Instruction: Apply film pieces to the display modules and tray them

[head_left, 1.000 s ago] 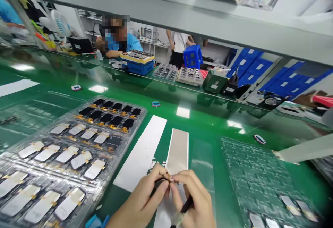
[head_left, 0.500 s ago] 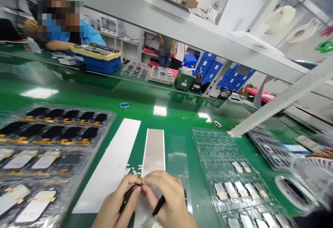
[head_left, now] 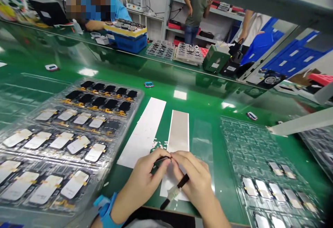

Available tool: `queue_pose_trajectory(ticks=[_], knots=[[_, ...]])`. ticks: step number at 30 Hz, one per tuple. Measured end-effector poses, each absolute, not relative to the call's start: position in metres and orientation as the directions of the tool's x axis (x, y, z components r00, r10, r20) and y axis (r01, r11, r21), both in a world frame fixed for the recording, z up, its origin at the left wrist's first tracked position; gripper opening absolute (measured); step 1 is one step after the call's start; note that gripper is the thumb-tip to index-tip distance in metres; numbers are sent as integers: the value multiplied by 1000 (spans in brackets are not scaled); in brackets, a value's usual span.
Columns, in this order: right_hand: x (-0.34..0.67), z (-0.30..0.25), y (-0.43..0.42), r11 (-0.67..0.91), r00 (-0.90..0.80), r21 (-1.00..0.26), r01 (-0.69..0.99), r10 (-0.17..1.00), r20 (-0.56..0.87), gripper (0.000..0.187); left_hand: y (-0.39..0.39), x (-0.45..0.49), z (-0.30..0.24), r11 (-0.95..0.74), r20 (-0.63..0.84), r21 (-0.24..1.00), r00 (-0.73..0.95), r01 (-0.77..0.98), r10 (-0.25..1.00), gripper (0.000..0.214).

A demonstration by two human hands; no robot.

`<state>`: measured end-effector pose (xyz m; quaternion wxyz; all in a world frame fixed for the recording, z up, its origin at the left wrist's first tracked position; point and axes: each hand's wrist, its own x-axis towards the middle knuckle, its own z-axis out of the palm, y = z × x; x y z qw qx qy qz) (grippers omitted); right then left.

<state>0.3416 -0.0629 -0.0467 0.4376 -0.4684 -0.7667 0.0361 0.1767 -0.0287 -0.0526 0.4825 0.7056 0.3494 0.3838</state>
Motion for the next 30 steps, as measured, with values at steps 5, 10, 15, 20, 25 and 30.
queue_pose_trajectory(ticks=[5,10,15,20,25,30], knots=[[341,-43,-63,494,-115,-552,672,806,581,16,-29,176,-51,-313,208,939,483,147,851,11],[349,-31,-55,296,44,-807,511,928,369,11,-32,173,-48,-307,170,935,536,177,827,14],[354,-23,-41,161,49,-812,562,973,227,16,-37,173,-43,-494,240,846,684,200,689,12],[352,-31,-36,67,27,-848,526,995,95,15,-36,175,-43,-494,238,850,704,182,669,12],[351,-37,-35,29,-25,-868,495,999,19,28,-36,171,-41,-437,207,885,704,162,679,11],[349,-35,-36,-86,25,-953,290,996,-82,15,-38,168,-45,-162,106,987,659,25,745,5]])
